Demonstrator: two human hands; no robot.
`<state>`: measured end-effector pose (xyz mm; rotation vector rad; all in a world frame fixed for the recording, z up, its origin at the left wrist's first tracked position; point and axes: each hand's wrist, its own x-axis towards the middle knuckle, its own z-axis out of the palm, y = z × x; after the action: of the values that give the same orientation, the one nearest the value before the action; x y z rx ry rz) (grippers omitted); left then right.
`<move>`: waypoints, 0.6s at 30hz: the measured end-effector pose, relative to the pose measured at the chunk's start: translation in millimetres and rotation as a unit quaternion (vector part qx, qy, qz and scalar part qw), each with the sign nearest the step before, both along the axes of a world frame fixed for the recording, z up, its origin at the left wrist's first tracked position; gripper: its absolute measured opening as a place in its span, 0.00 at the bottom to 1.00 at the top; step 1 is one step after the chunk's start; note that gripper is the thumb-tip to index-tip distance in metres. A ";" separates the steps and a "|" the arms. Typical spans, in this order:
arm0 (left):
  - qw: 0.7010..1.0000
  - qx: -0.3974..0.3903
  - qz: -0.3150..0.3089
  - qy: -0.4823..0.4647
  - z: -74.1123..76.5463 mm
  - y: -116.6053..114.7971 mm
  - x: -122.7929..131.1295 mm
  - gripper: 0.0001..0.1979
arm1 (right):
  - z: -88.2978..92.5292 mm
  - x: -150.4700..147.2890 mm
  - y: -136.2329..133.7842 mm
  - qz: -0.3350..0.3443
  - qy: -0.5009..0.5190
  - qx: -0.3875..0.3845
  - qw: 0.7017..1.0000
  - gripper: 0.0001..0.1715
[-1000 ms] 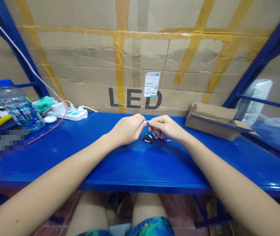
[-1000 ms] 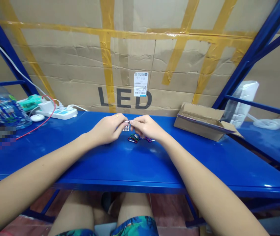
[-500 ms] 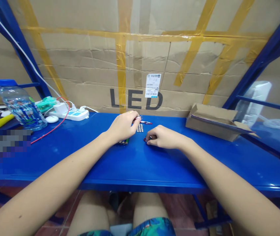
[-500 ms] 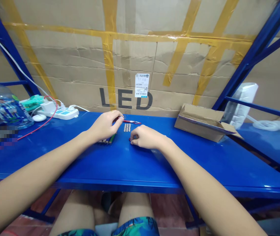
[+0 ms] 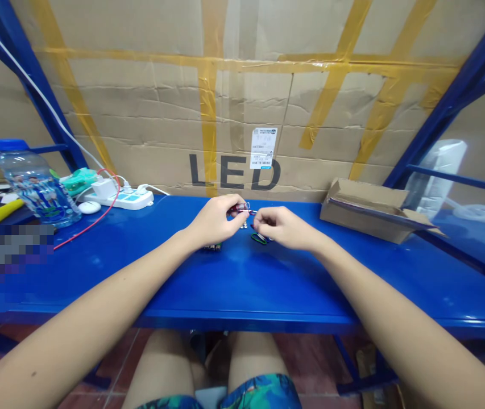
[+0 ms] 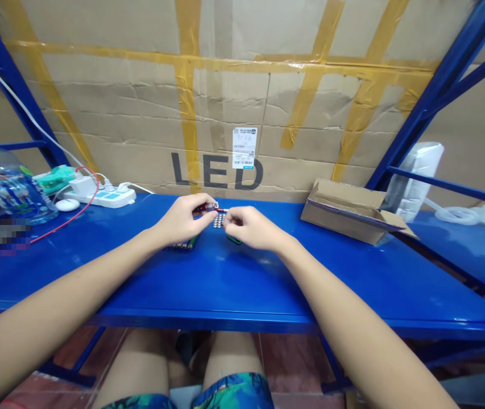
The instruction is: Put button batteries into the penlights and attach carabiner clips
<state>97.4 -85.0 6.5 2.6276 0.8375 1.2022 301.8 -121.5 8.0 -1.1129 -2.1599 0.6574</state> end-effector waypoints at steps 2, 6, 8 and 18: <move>0.999 -0.032 -0.040 -0.013 0.0 -2.8 2.4 0.06 | 4.0 5.3 1.3 -0.015 0.037 -0.025 0.999 0.08; 0.997 -0.030 -0.074 -0.003 -3.0 -2.0 5.9 0.06 | 7.8 8.8 1.1 -0.016 0.049 -0.080 0.995 0.11; 0.997 -0.019 -0.068 0.003 -4.4 0.1 6.2 0.07 | 6.6 8.0 1.8 -0.009 0.050 -0.089 0.995 0.12; 0.999 0.004 -0.012 -0.033 -3.2 -0.5 6.9 0.07 | -5.6 -4.0 10.4 0.055 0.317 -0.247 0.914 0.16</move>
<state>104.3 -85.5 3.4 2.5814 0.7879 1.2809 297.8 -111.1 2.4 -0.8422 -1.5302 1.4502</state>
